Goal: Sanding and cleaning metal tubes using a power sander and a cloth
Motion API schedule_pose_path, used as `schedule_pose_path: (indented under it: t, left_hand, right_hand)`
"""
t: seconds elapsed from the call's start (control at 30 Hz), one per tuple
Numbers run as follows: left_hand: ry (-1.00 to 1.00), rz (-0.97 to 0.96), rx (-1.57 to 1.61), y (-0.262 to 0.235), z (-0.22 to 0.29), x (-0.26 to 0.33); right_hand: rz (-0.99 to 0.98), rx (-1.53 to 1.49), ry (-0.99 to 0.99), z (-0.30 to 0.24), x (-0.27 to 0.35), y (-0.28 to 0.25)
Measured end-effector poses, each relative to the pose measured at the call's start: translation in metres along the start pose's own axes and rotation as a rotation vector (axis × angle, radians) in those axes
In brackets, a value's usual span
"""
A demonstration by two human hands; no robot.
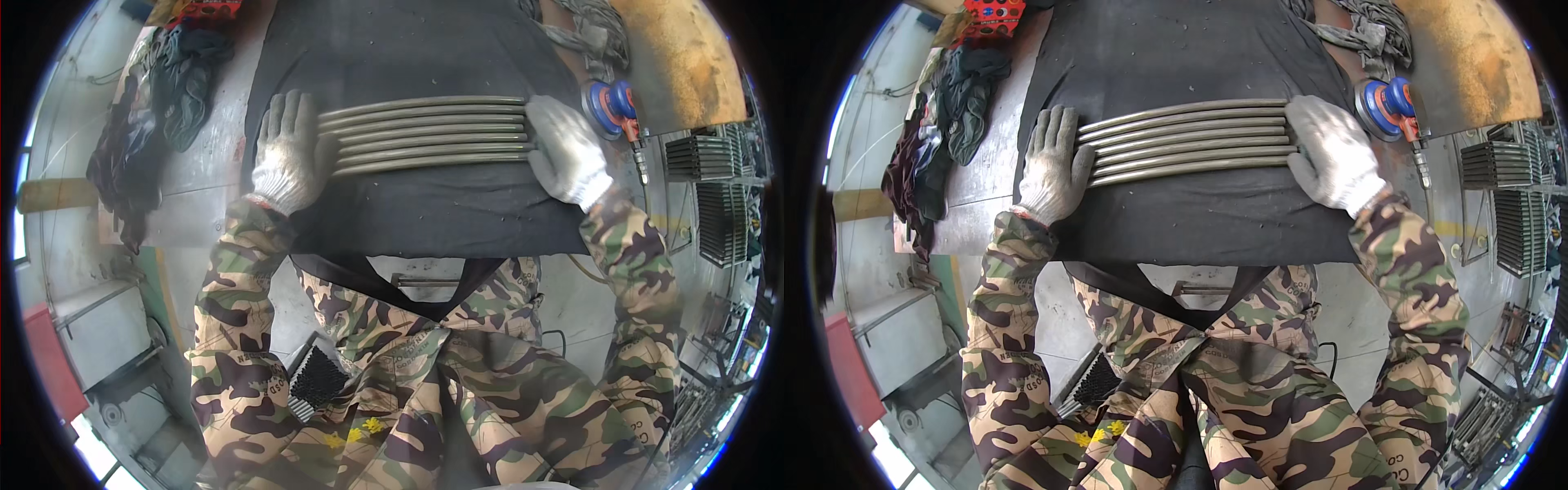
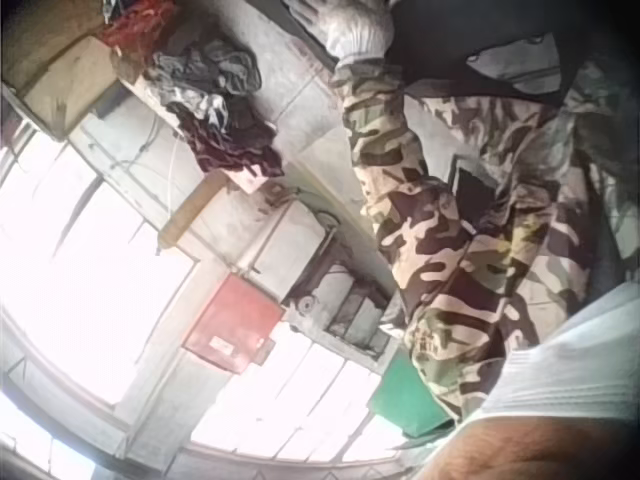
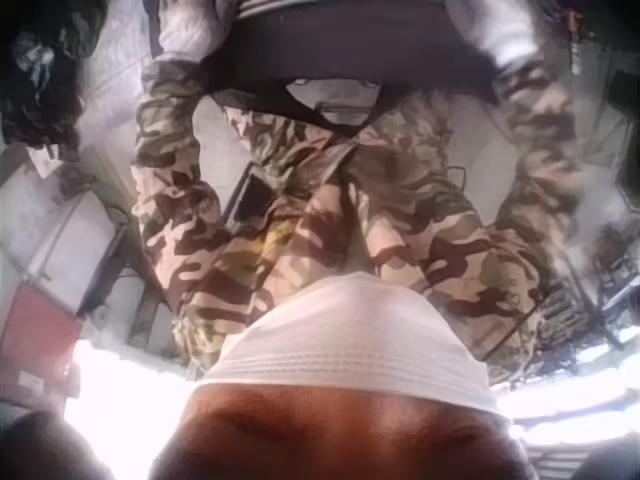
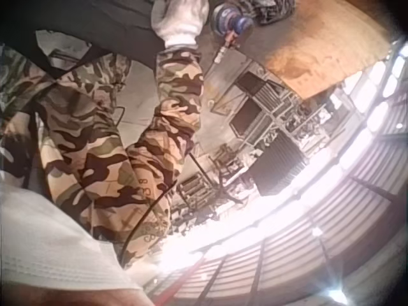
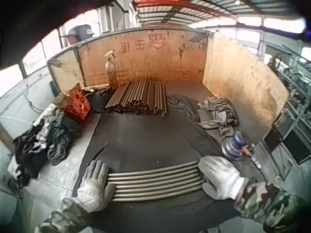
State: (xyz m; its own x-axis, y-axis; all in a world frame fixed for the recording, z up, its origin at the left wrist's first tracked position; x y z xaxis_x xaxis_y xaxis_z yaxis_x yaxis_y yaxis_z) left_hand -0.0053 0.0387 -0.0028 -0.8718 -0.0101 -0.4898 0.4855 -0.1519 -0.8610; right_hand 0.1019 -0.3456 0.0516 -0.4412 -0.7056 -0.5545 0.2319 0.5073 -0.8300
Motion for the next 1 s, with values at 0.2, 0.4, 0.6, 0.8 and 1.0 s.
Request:
schedule_pose_path:
  t: [0.2, 0.4, 0.6, 0.8, 1.0]
  left_hand:
    - [-0.109, -0.075, 0.064, -0.014, 0.01, -0.016]
    - [0.122, 0.279, 0.16, -0.016, 0.022, -0.017]
    - [0.054, 0.163, 0.385, -0.016, 0.005, -0.002]
    - [0.023, 0.061, 0.115, -0.016, 0.009, -0.001]
    - [-0.026, -0.016, 0.132, -0.009, 0.025, -0.029]
  right_hand:
    - [0.171, 0.041, -0.008, -0.033, -0.028, 0.001]
    - [-0.046, -0.036, 0.028, -0.131, -0.084, 0.084]
    - [-0.14, -0.151, -0.033, -0.198, -0.126, 0.127]
    - [-0.157, -0.193, -0.042, -0.118, -0.087, 0.075]
    - [-0.098, 0.009, 0.045, -0.047, -0.055, 0.039]
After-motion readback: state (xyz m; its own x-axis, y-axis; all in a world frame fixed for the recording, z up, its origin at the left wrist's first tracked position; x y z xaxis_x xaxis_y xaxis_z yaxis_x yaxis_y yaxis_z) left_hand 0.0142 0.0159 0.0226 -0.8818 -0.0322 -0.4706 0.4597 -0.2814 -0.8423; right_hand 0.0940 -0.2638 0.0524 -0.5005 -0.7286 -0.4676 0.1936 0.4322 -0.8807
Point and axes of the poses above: each hand's wrist, its own x-axis away from the middle knuckle, its own y-axis out of the palm, z = x × y, the point moved 6 cm from there along -x, towards the middle knuckle, and after that the axes turned 15 degrees about z, right-handed, at the moved point
